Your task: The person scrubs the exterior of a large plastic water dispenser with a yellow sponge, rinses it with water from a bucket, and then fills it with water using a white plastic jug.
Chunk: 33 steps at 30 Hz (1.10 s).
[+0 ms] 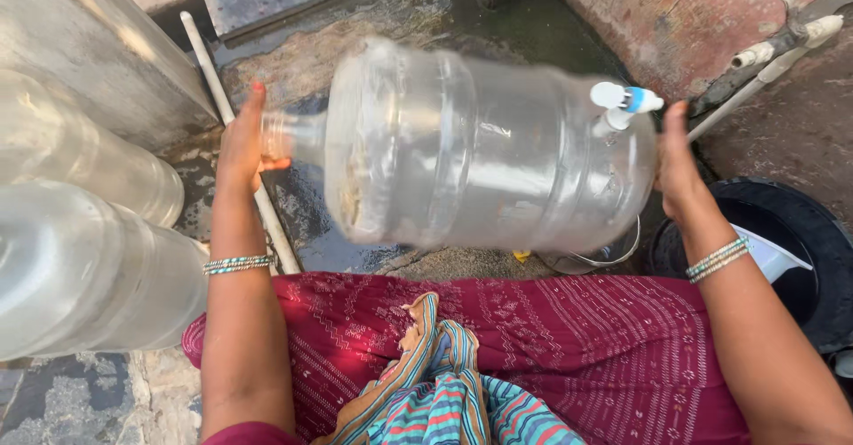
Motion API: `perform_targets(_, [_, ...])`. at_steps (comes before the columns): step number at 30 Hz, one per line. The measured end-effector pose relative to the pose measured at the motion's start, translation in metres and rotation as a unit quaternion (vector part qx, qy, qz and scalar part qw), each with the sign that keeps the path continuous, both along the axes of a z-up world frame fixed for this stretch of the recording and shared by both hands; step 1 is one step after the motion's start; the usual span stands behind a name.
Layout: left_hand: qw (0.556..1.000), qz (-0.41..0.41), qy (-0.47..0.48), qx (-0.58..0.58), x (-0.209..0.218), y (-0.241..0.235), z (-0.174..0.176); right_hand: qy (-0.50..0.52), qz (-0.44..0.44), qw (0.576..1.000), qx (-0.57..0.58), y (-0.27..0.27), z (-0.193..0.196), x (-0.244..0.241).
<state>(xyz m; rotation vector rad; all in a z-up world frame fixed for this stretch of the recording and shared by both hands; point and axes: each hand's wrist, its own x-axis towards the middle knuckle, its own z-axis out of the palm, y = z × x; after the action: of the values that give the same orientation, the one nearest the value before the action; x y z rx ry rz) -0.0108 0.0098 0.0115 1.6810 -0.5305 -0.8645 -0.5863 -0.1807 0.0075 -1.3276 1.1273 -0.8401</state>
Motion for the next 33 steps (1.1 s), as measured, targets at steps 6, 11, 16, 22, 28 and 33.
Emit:
perform_targets(6, [0.973,-0.092,-0.051,0.206,0.015,0.009,-0.034,0.201,0.034,0.974,0.099,-0.001,-0.031,-0.011])
perform_targets(11, [0.984,-0.093,-0.134,0.074,0.013,0.002,-0.017,0.032,0.025,0.997,-0.059,-0.02,-0.022,-0.009])
perform_targets(16, [0.895,-0.067,0.021,-0.441,0.011,0.026,0.021,-0.214,0.064,0.924,-0.309,-0.003,0.037,-0.034])
perform_targets(22, [0.846,-0.029,0.136,-0.514,-0.01,0.009,0.011,-0.332,0.039,0.89,-0.308,0.011,0.028,-0.004])
perform_targets(28, [0.943,-0.013,0.098,-0.317,-0.005,-0.002,0.005,-0.313,-0.026,0.925,-0.215,-0.006,0.009,0.0])
perform_targets(33, [0.992,-0.089,0.05,0.079,0.001,0.0,-0.018,-0.081,0.033,0.993,-0.074,-0.007,-0.01,-0.003])
